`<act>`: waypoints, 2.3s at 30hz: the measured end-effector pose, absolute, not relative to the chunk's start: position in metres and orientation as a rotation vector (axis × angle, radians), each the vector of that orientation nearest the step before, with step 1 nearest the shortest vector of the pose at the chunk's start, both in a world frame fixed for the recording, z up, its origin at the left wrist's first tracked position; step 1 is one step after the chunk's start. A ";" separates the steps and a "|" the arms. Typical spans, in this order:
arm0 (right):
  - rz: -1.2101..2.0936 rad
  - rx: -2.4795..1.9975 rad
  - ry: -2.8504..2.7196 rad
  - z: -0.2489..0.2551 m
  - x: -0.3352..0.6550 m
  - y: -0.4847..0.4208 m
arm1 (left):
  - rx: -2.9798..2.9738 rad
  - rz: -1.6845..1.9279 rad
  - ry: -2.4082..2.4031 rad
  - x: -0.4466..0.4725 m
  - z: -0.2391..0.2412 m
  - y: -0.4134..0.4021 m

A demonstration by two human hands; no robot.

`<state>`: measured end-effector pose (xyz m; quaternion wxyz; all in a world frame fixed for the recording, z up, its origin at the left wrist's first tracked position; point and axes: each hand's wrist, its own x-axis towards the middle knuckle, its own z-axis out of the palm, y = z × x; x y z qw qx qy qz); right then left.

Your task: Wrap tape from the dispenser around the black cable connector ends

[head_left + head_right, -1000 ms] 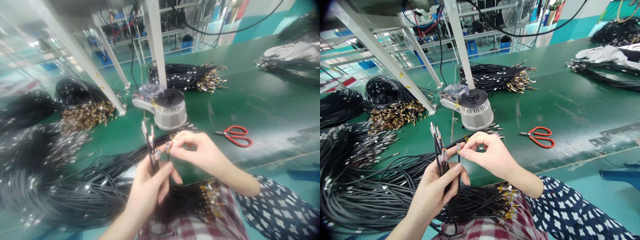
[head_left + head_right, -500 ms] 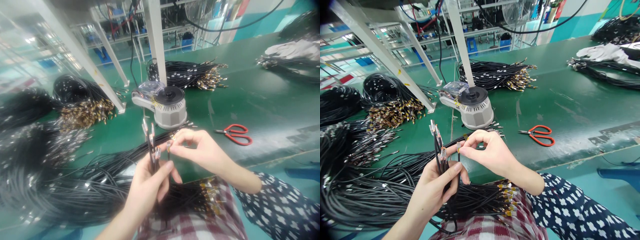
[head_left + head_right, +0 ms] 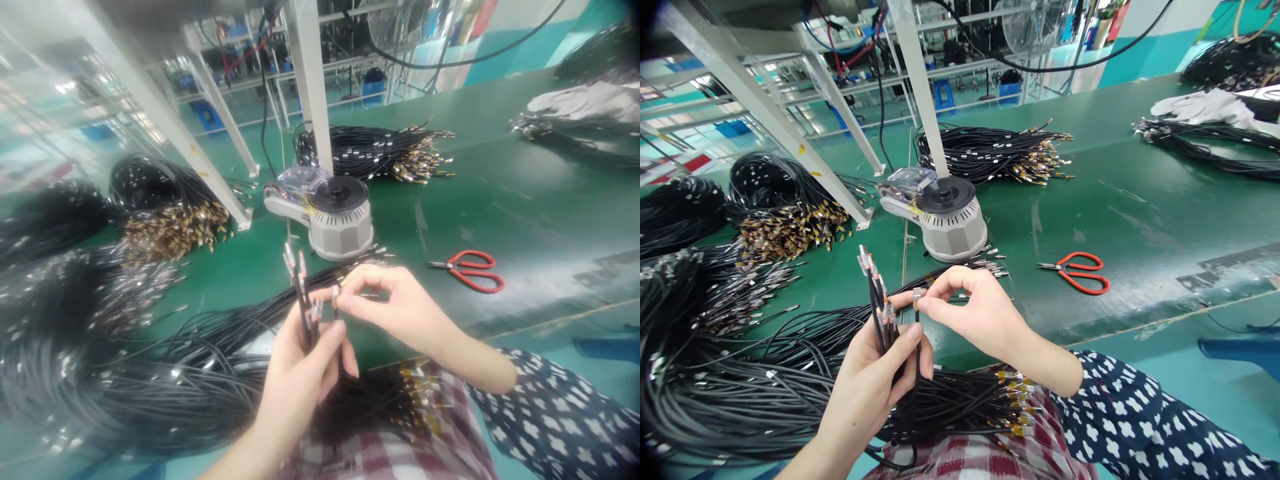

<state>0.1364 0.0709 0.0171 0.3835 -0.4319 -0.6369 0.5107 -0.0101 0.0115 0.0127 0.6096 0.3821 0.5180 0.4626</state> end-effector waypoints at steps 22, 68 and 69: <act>1.318 -1.025 -1.509 0.008 0.134 0.066 | 0.722 1.104 1.137 -0.019 0.010 0.017; 1.280 -0.983 -1.553 0.001 0.157 0.094 | 0.651 1.078 0.827 -0.021 -0.008 0.030; 1.206 -1.019 -1.602 0.004 0.159 0.094 | 0.666 1.093 0.855 -0.019 -0.007 0.029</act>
